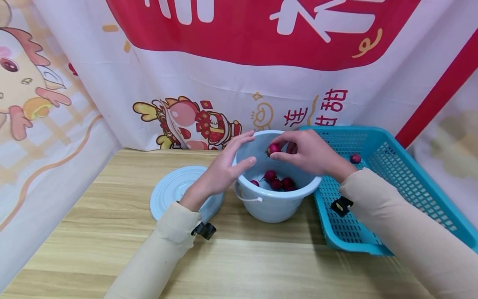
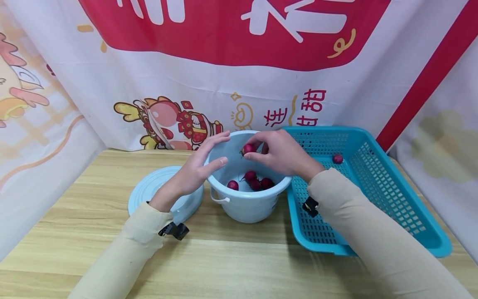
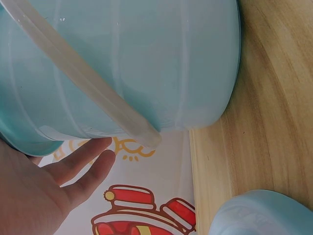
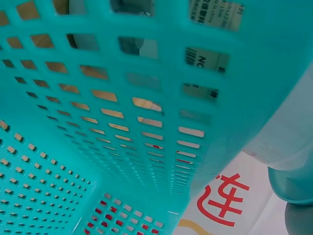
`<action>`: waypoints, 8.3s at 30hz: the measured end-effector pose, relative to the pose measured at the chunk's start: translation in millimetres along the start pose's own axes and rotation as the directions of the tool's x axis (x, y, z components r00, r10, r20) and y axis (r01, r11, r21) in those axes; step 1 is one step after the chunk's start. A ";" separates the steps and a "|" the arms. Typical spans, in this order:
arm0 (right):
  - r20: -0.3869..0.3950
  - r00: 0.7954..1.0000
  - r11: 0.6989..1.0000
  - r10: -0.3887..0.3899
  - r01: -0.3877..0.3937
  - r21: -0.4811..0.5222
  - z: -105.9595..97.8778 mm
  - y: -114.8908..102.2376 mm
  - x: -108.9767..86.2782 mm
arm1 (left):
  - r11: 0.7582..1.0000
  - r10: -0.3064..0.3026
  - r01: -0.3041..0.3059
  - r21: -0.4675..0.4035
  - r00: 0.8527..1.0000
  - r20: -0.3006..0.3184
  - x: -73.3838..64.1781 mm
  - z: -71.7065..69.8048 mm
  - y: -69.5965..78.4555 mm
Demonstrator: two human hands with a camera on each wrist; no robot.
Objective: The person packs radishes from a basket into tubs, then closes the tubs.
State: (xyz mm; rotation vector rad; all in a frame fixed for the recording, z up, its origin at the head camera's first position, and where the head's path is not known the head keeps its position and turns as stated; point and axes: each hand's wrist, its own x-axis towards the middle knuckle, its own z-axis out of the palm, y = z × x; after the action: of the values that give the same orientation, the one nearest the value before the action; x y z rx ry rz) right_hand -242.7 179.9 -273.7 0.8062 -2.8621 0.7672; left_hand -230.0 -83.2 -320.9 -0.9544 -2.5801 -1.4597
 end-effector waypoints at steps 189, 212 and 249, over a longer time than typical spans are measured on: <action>0.136 0.847 0.822 0.513 -0.531 0.205 -52.1 193.3 -61.9 | 1.000 -0.006 0.006 -0.001 1.000 -0.009 1.1 2.3 3.1; -0.136 0.918 0.913 0.372 -0.336 0.229 -68.7 110.2 -40.4 | 1.000 -0.010 0.010 0.002 1.000 -0.019 -0.3 0.8 1.7; -0.049 0.999 0.997 -0.014 0.018 0.072 -2.9 7.4 -0.8 | 1.000 -0.010 0.010 -0.002 1.000 -0.007 -1.4 2.2 3.1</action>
State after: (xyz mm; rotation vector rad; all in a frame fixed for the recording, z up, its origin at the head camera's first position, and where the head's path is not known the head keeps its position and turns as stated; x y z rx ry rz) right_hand -246.0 187.1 -274.6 0.8066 -2.7965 0.8813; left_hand -226.7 -81.0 -320.1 -0.9359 -2.5831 -1.4662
